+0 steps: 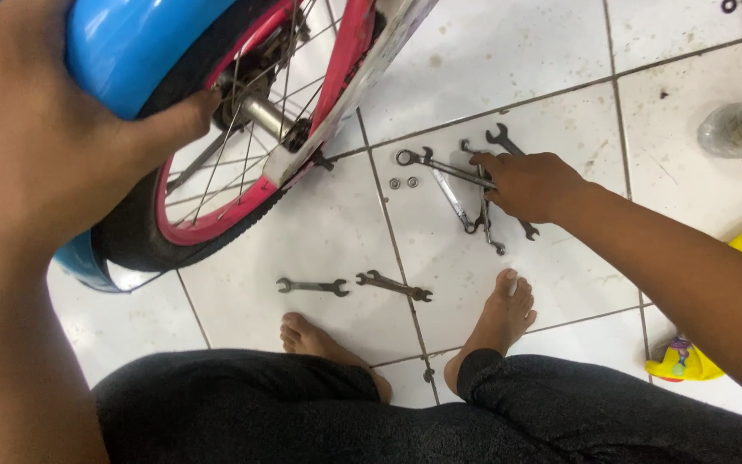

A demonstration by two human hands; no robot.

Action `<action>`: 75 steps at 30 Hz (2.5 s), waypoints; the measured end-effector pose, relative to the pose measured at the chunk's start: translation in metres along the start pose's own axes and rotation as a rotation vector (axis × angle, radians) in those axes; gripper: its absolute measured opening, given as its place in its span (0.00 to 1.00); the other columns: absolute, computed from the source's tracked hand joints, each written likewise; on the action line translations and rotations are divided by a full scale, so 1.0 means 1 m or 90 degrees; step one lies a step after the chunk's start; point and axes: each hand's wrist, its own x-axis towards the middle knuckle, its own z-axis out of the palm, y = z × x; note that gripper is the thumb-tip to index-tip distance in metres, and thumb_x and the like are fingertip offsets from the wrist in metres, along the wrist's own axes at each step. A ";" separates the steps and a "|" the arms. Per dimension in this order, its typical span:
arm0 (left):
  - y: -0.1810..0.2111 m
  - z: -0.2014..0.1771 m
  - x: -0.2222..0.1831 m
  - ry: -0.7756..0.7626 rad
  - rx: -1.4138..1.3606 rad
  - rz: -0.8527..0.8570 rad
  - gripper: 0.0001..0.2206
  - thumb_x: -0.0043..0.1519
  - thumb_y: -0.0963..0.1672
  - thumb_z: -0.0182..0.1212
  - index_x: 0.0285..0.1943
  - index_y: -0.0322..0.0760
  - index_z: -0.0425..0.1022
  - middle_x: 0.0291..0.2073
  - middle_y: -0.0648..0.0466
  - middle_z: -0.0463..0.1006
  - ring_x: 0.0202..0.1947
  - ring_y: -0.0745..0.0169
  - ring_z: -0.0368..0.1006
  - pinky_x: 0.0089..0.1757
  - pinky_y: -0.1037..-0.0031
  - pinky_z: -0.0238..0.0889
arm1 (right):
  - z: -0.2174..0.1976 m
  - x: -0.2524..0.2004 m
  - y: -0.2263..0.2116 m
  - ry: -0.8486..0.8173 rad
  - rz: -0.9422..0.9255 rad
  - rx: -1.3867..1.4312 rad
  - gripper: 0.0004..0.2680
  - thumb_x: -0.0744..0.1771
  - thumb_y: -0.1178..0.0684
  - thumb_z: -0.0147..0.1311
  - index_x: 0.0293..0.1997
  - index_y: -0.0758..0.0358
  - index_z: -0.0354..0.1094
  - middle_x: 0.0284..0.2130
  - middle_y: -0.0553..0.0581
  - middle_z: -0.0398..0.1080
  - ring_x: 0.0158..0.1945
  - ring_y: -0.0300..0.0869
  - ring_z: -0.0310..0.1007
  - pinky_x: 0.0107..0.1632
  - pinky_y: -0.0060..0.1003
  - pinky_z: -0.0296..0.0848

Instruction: Removing the plastic chain guard from a pink bicycle using various wrenches.

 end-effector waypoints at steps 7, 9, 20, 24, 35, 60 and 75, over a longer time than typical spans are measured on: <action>-0.001 0.007 -0.009 -0.038 0.076 -0.062 0.34 0.77 0.53 0.91 0.70 0.16 0.79 0.41 0.35 0.83 0.27 0.42 0.81 0.20 0.68 0.72 | 0.025 -0.006 -0.071 -0.018 -0.138 0.018 0.21 0.69 0.47 0.47 0.72 0.48 0.50 0.65 0.56 0.63 0.47 0.53 0.79 0.50 0.52 0.78; 0.007 0.004 -0.001 -0.109 0.060 -0.108 0.28 0.81 0.54 0.82 0.61 0.18 0.84 0.31 0.33 0.83 0.19 0.43 0.80 0.16 0.67 0.73 | 0.030 -0.013 -0.090 -0.021 -0.208 0.009 0.22 0.69 0.47 0.48 0.73 0.49 0.50 0.55 0.56 0.68 0.46 0.52 0.77 0.51 0.48 0.75; 0.003 0.009 -0.005 -0.049 0.048 -0.066 0.37 0.76 0.55 0.89 0.69 0.12 0.77 0.41 0.28 0.84 0.25 0.35 0.81 0.18 0.63 0.75 | 0.027 0.009 0.003 0.062 0.009 0.029 0.15 0.68 0.52 0.45 0.61 0.57 0.61 0.49 0.61 0.73 0.43 0.54 0.80 0.45 0.50 0.78; -0.005 0.014 -0.008 -0.051 -0.025 -0.068 0.36 0.76 0.46 0.88 0.71 0.05 0.68 0.46 0.23 0.78 0.27 0.28 0.78 0.22 0.59 0.75 | 0.053 0.021 0.057 0.179 0.068 -0.080 0.15 0.71 0.44 0.45 0.63 0.60 0.60 0.43 0.61 0.73 0.38 0.52 0.81 0.39 0.47 0.78; 0.006 0.006 -0.001 -0.092 -0.138 -0.166 0.41 0.69 0.42 0.84 0.76 0.09 0.53 0.52 0.10 0.73 0.34 0.07 0.75 0.26 0.39 0.75 | 0.084 0.041 0.067 0.217 0.102 -0.045 0.17 0.71 0.40 0.46 0.61 0.62 0.61 0.46 0.59 0.72 0.39 0.48 0.79 0.38 0.43 0.77; 0.027 -0.025 0.027 -0.089 0.051 -0.138 0.42 0.47 0.50 0.85 0.68 0.16 0.77 0.46 0.25 0.84 0.30 0.32 0.82 0.26 0.57 0.77 | 0.013 0.036 0.035 0.016 0.149 0.094 0.13 0.70 0.49 0.40 0.62 0.53 0.57 0.34 0.59 0.80 0.36 0.52 0.81 0.41 0.46 0.77; 0.024 -0.013 0.025 0.029 -0.003 -0.085 0.34 0.49 0.50 0.84 0.62 0.28 0.77 0.35 0.37 0.85 0.26 0.42 0.81 0.25 0.63 0.73 | -0.033 -0.051 -0.161 0.119 -0.119 0.790 0.13 0.74 0.49 0.30 0.53 0.60 0.64 0.21 0.47 0.61 0.20 0.35 0.60 0.24 0.29 0.68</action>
